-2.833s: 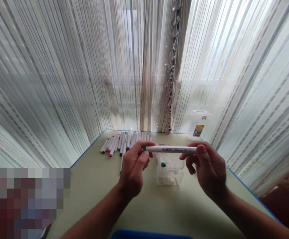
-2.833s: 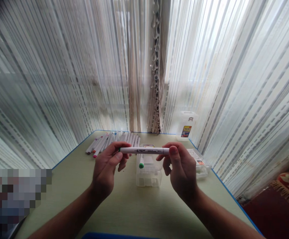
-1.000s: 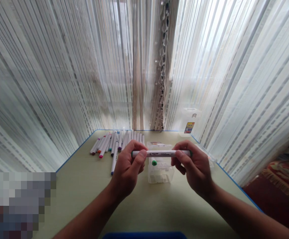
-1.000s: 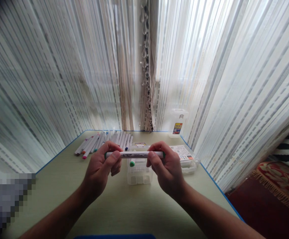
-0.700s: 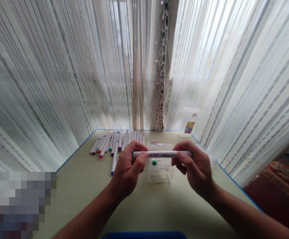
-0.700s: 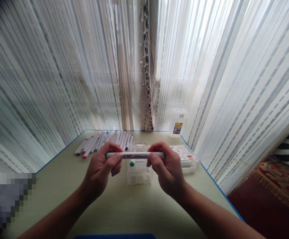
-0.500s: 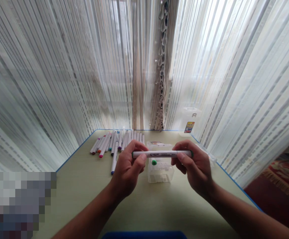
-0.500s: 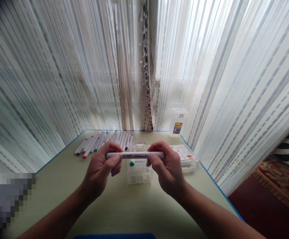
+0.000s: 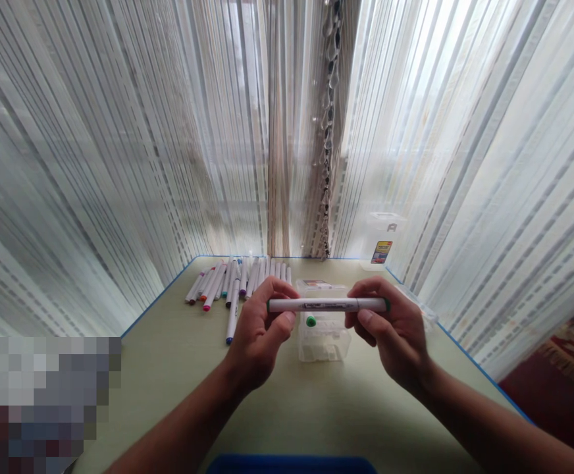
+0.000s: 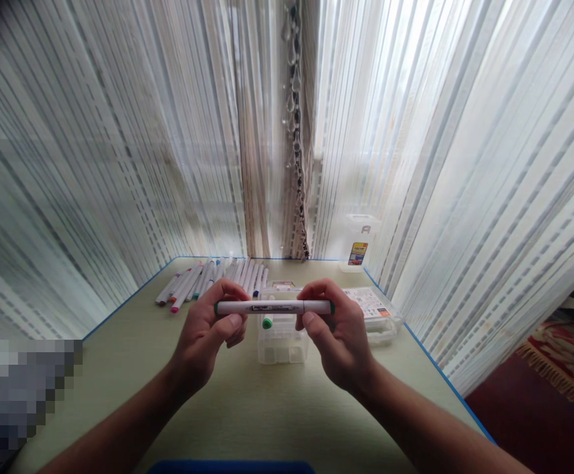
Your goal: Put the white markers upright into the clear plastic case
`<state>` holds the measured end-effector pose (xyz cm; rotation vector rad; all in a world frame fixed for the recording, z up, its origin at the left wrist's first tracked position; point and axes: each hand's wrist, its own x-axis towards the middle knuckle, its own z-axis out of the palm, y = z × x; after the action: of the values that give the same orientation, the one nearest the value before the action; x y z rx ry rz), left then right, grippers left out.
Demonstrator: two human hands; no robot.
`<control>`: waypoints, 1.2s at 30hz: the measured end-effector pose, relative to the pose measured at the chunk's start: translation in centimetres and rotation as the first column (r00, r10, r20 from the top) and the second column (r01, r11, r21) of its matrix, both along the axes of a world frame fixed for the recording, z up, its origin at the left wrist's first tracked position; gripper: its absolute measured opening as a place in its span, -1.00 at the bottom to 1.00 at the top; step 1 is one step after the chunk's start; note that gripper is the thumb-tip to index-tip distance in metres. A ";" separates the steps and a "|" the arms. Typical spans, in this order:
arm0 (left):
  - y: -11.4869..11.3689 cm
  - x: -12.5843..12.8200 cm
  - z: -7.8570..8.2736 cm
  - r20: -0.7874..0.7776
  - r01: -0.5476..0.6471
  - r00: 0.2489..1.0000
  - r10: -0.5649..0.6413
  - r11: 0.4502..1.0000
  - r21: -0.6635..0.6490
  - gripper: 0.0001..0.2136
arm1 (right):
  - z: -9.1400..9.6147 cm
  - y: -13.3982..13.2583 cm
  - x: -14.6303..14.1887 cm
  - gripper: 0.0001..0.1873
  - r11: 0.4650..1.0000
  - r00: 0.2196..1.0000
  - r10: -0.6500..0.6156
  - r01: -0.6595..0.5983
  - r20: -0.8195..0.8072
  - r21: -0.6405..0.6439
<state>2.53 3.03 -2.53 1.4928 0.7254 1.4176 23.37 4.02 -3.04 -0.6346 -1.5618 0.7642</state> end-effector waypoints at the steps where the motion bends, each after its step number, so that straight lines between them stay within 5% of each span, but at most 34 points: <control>1: 0.0 0.0 0.0 0.002 0.002 1.000 -0.002 1.000 0.000 -0.88 | 0.0 0.0 0.0 -0.91 1.000 1.000 0.004 -0.004 -0.002 0.000; 14: 0.0 -0.1 0.1 0.034 0.060 0.998 -0.060 0.998 -0.014 -0.84 | 0.2 -0.2 -0.2 -0.92 0.998 0.999 0.028 -0.029 -0.023 -0.061; 19: -0.3 0.1 0.2 0.039 -0.008 0.999 0.009 1.000 -0.022 -0.81 | 0.7 -0.4 -0.6 -0.89 0.990 0.997 0.048 -0.055 -0.063 -0.126; 36: -0.4 -0.3 0.3 -0.059 -0.028 0.998 0.031 0.998 0.049 -0.79 | 0.1 0.0 -0.1 -0.93 0.999 0.999 0.034 -0.034 -0.016 -0.024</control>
<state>2.23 2.65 -2.25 1.5731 0.7584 1.4264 23.31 4.00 -2.99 -0.6193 -1.5547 0.8126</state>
